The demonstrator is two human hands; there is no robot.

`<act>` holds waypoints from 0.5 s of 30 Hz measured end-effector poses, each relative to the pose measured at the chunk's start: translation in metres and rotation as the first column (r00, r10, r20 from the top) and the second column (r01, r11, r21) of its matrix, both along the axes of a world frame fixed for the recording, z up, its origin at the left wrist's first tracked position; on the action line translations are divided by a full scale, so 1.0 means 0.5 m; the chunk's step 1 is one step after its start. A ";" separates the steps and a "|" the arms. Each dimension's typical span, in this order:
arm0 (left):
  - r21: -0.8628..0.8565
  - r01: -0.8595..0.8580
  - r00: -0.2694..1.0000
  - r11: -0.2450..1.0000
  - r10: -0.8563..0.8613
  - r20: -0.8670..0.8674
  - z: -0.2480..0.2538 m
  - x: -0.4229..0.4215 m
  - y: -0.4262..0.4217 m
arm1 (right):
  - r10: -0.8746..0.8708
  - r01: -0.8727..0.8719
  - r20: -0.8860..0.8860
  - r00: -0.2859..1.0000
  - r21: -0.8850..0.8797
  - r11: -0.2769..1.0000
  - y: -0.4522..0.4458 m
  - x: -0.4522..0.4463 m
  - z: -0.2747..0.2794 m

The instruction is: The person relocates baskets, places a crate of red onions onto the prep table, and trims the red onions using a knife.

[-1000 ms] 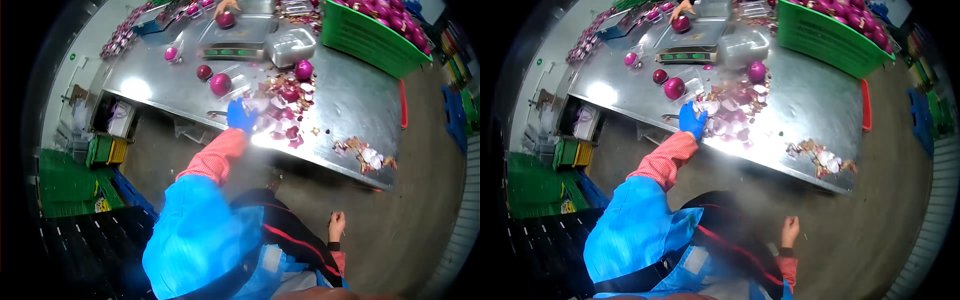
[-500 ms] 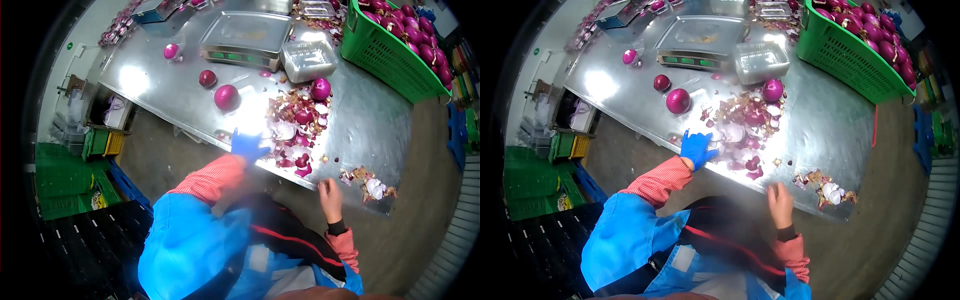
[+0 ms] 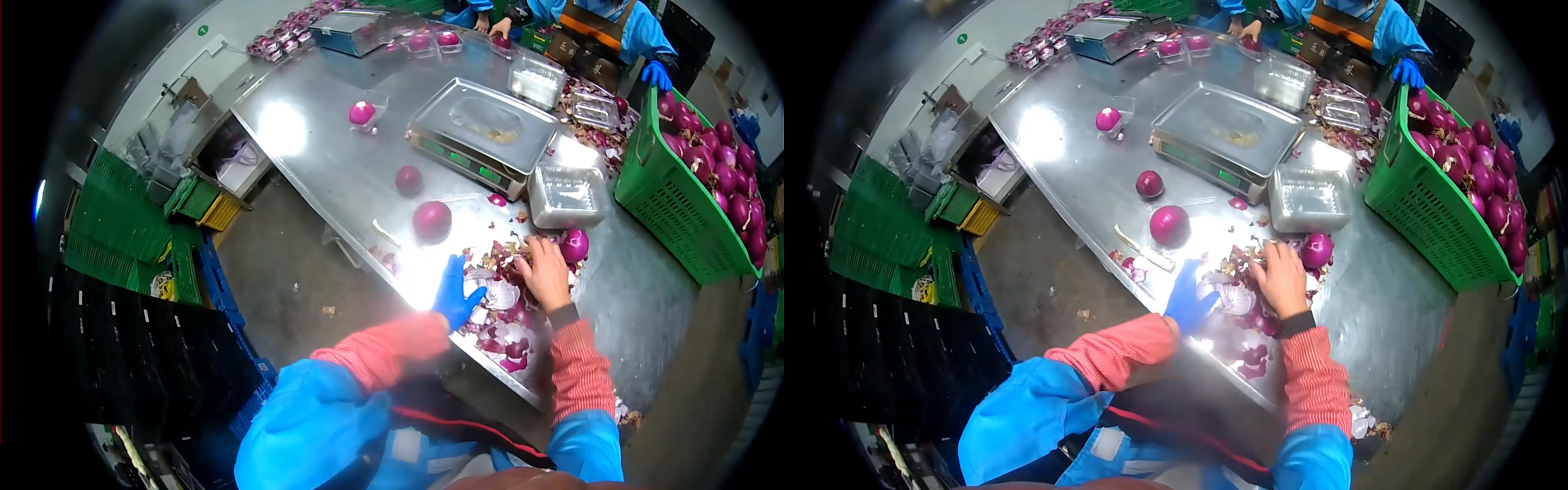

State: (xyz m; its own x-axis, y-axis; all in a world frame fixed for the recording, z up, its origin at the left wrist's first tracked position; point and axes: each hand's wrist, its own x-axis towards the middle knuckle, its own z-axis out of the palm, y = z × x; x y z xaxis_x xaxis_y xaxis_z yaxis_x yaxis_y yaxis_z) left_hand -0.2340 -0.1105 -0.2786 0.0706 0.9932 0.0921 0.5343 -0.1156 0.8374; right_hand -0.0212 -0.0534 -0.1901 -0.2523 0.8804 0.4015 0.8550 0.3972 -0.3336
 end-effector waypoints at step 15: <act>0.072 -0.092 0.937 0.993 0.111 -0.330 0.001 0.291 -0.104 | 0.094 -0.076 0.081 0.992 -0.203 0.976 -0.119 0.155 -0.108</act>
State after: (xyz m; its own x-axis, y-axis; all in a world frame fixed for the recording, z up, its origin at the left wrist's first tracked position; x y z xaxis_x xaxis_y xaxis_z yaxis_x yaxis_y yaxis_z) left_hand -0.0888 -0.1627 -0.2780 0.0055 0.9908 0.1352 0.7930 -0.0867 0.6031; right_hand 0.0564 -0.1129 -0.2442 -0.3569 0.9140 0.1931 0.8508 0.4034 -0.3368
